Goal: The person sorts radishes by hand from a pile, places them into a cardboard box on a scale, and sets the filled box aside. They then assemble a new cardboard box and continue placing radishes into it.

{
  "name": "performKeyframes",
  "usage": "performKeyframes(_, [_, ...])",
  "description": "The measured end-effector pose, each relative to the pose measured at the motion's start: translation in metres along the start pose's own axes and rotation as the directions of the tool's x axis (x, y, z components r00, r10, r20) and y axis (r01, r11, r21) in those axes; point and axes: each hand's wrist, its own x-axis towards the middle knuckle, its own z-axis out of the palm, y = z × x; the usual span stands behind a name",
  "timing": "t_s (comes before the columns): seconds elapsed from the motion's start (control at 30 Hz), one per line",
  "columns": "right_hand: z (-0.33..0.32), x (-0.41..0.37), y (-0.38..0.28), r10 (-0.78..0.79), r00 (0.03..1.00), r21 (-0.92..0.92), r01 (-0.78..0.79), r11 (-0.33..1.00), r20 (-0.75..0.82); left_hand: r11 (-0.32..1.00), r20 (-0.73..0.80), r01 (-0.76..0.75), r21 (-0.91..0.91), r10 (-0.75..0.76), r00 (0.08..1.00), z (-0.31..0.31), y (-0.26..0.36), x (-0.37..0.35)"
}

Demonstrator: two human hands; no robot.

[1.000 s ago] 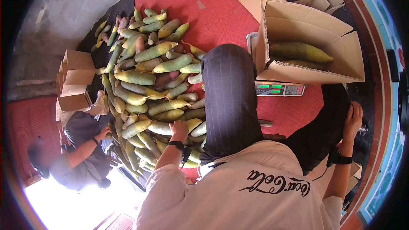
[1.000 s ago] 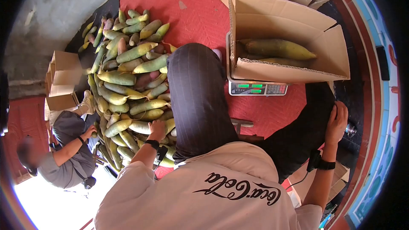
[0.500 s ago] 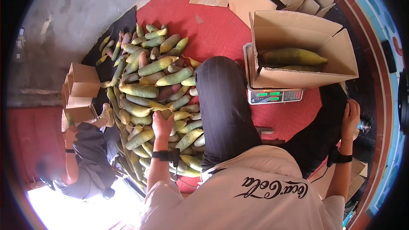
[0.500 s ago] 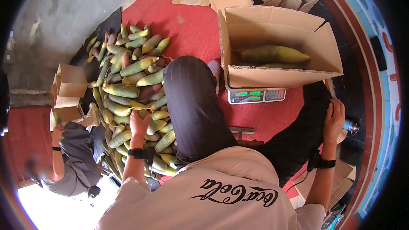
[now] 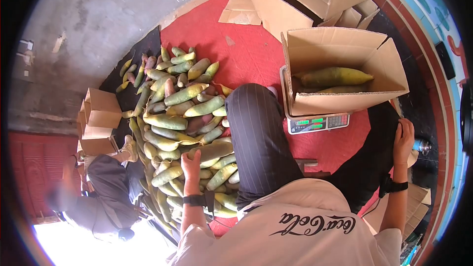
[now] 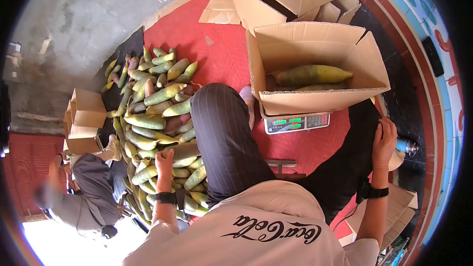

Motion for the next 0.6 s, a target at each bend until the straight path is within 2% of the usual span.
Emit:
performKeyframes(0.03, [0.0, 0.0, 0.0, 0.001, 1.0, 0.0, -0.001, 1.0, -0.005, 1.0, 0.017, -0.003, 0.003, 0.003, 1.0, 0.006, -0.016, 0.007])
performKeyframes(0.07, [0.0, -0.001, 0.0, -0.005, 1.0, -0.011, 0.005, 1.0, -0.003, 0.988, -0.022, -0.118, 0.104, 0.121, 0.992, 0.016, -0.063, 0.03])
performKeyframes(0.13, [-0.001, -0.002, 0.0, -0.01, 1.0, -0.027, 0.01, 1.0, -0.007, 0.976, -0.019, -0.104, 0.189, 0.11, 0.994, 0.031, -0.052, 0.022])
performKeyframes(0.2, [-0.002, -0.003, 0.0, -0.003, 1.0, -0.022, 0.003, 1.0, 0.006, 0.956, -0.011, -0.161, 0.244, 0.168, 0.986, 0.037, -0.037, 0.016])
performKeyframes(0.3, [-0.001, -0.003, -0.001, 0.008, 1.0, -0.024, -0.008, 1.0, -0.002, 0.91, 0.051, -0.322, 0.259, 0.32, 0.946, 0.046, -0.026, 0.015])
performKeyframes(0.4, [0.0, -0.003, -0.001, 0.007, 1.0, -0.015, -0.008, 1.0, -0.009, 0.868, 0.124, -0.34, 0.362, 0.317, 0.94, 0.053, -0.014, 0.021])
performKeyframes(0.47, [0.0, -0.003, 0.0, 0.007, 1.0, -0.017, -0.007, 1.0, -0.01, 0.873, 0.144, -0.339, 0.35, 0.307, 0.941, 0.057, -0.014, 0.029])
performKeyframes(0.6, [-0.002, -0.003, -0.002, 0.003, 1.0, -0.013, -0.003, 1.0, -0.011, 0.855, 0.264, -0.309, 0.417, 0.211, 0.941, 0.057, 0.003, 0.037])
